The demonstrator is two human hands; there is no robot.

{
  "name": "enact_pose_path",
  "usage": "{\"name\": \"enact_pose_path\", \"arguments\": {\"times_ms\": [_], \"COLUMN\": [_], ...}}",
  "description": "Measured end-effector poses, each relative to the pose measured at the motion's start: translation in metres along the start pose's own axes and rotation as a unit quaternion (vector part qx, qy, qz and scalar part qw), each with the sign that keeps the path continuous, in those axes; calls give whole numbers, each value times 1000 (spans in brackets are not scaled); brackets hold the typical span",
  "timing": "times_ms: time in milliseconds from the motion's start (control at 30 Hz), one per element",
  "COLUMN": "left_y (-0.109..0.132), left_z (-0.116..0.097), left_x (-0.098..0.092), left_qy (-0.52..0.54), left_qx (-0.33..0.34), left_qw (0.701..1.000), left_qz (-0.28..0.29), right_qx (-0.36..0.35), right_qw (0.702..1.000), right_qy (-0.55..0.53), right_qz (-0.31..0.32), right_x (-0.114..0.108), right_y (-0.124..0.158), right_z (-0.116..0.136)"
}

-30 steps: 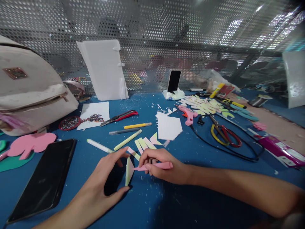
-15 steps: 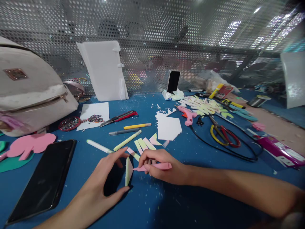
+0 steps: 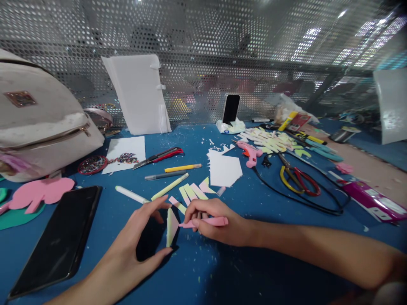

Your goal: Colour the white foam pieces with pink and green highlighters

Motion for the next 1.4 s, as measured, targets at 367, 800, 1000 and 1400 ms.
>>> {"name": "enact_pose_path", "arguments": {"times_ms": [367, 800, 1000, 1400], "left_y": [6, 2, 2, 1], "left_z": [3, 5, 2, 1], "left_x": [-1, 1, 0, -1], "left_qy": [15, 14, 12, 11], "left_qx": [-3, -1, 1, 3], "left_qw": [1000, 1000, 1000, 1000], "left_qz": [-1, 0, -4, -6], "right_qx": [-3, -44, -97, -55], "right_qw": [1000, 994, 991, 997], "right_qy": [-18, -93, -50, -58], "right_qz": [3, 18, -72, 3], "right_x": [-1, -5, -11, -6], "right_y": [2, 7, 12, 7], "right_z": [-6, -2, 3, 1]}}
Point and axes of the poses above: each hand's wrist, its own y-axis away from the middle knuckle, its own x-axis out of the palm, z = x × y, the point moved 3 cm from there along -y, towards the middle knuckle, and after that the axes turned 10 degrees about y, right-handed, at the moved point
